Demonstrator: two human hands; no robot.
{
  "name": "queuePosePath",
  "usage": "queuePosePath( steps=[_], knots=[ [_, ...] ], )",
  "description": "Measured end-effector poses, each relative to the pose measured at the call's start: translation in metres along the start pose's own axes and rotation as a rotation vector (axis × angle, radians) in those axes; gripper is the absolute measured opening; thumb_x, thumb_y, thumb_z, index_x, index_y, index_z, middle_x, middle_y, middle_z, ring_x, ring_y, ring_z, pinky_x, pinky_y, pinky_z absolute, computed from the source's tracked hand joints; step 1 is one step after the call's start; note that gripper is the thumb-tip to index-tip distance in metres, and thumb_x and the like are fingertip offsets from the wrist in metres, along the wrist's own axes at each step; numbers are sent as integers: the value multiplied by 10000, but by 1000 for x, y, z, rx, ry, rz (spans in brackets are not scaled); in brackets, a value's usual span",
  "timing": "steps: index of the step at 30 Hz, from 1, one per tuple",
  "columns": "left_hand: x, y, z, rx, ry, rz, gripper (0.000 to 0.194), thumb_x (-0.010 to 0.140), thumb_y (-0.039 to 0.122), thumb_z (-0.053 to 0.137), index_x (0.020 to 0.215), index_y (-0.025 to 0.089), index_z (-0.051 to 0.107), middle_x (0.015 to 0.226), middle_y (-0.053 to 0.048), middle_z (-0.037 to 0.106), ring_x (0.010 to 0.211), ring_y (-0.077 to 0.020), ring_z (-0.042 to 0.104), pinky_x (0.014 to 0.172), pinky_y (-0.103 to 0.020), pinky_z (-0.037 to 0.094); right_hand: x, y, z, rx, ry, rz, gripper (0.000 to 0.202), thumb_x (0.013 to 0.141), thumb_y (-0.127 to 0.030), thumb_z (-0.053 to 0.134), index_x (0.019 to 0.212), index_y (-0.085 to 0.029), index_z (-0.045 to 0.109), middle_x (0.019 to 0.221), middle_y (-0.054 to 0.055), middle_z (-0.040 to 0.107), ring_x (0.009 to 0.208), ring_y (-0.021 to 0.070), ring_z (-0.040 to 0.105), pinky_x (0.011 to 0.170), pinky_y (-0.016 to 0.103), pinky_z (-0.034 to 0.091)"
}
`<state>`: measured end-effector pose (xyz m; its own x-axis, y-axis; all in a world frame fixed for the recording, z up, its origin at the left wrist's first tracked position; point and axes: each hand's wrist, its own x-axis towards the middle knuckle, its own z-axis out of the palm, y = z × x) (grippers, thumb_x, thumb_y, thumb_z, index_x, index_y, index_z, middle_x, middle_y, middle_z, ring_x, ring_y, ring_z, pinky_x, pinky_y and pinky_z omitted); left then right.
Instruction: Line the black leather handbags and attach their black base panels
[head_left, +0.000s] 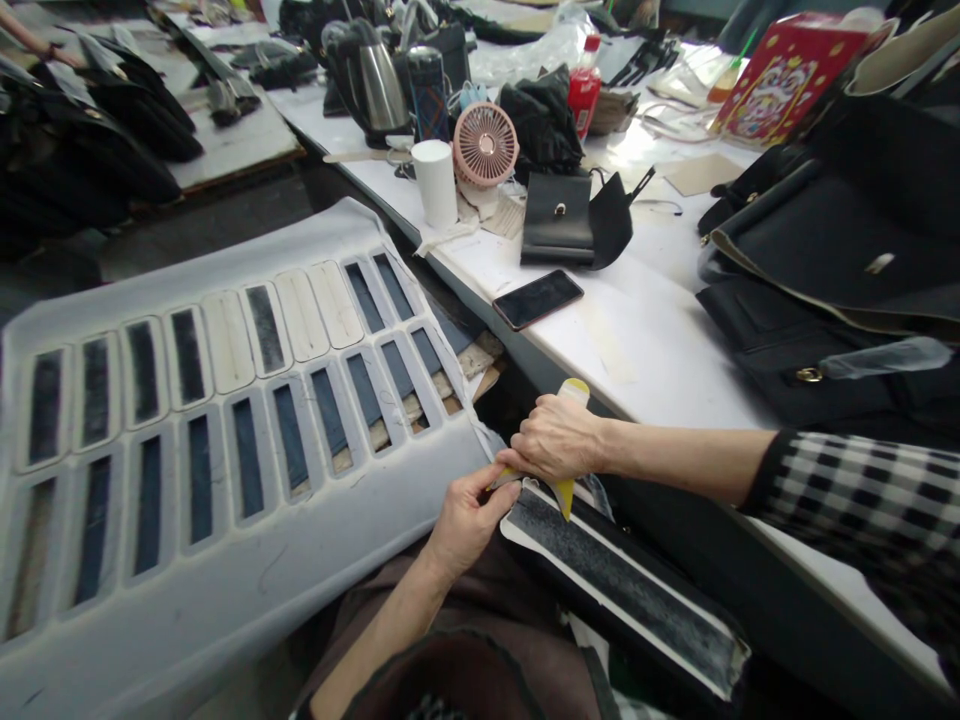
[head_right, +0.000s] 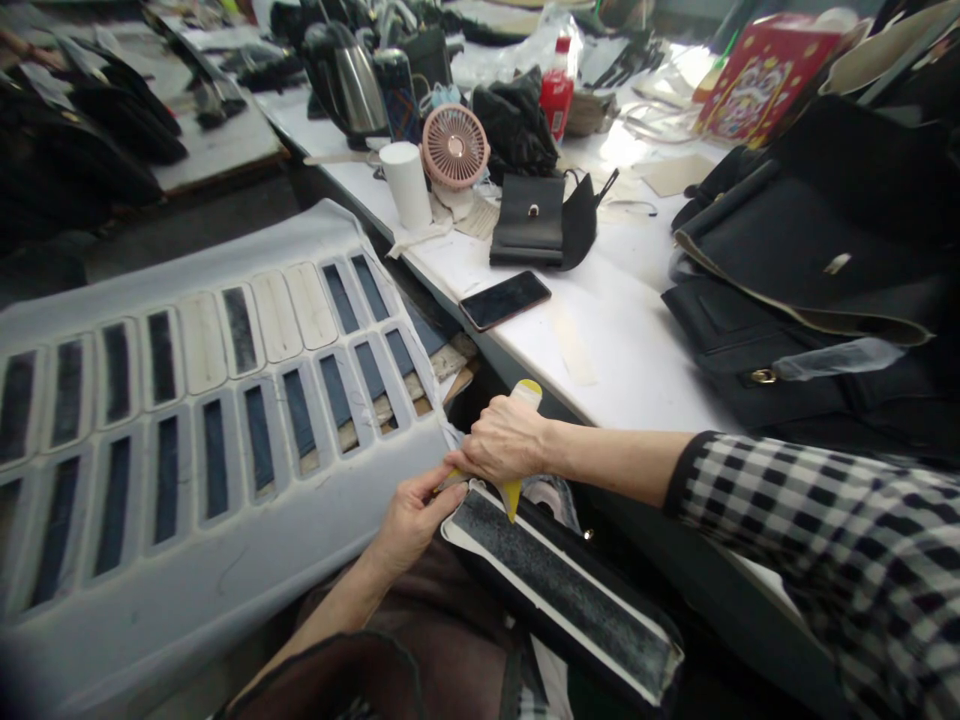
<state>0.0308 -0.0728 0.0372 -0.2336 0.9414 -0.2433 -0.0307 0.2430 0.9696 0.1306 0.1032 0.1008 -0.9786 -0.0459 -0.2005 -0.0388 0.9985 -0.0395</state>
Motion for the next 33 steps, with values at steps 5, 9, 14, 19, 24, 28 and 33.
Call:
queuePosePath(
  steps=[5,9,14,19,24,28,33],
  knots=[
    [0,8,-2,88,-9,67,296,903,398,582,1044,180,724,841,-12,671,876,-205,594,875,-286,449,-2,-5,2,0,-7,26,604,1043,-395,242,675,-163,661,624,95,700,558,208,648,538,310,228],
    [0,10,-3,125,-30,131,316,915,368,566,1147,216,716,1074,-29,718,1075,-250,612,1120,-376,322,-4,-9,4,-13,-4,67,563,1032,-400,294,679,-164,663,627,94,700,568,224,664,535,309,237],
    [2,12,-6,215,-64,195,330,937,319,538,1232,266,676,1154,1,718,1117,-234,629,1218,-415,143,-7,-15,3,5,-32,135,598,1041,-408,260,686,-160,673,661,101,714,615,234,685,539,304,264],
    [2,14,-7,238,-85,221,351,950,297,523,1280,277,639,1213,-3,698,1120,-220,635,1226,-417,124,-11,-20,2,30,-74,206,619,1045,-433,210,751,-169,687,711,96,726,648,238,692,548,304,272],
    [3,16,-8,213,-91,240,337,941,283,531,1254,294,657,1235,-6,687,1134,-228,632,1228,-422,120,-18,-28,-1,78,-122,287,560,1038,-418,238,864,-182,716,733,92,730,650,235,686,545,300,260],
    [1,17,-7,197,-114,250,338,927,256,541,1234,315,668,1261,-5,673,1173,-232,611,1232,-430,84,-25,-38,3,106,-104,359,596,1042,-420,218,806,-179,710,734,91,733,640,221,680,542,300,256],
    [2,17,-9,179,-160,230,330,936,316,531,1237,312,667,1211,-7,699,1170,-237,611,1232,-448,40,-34,-49,11,153,-82,443,662,1047,-446,177,750,-170,700,721,98,732,636,204,679,546,292,273]
  ],
)
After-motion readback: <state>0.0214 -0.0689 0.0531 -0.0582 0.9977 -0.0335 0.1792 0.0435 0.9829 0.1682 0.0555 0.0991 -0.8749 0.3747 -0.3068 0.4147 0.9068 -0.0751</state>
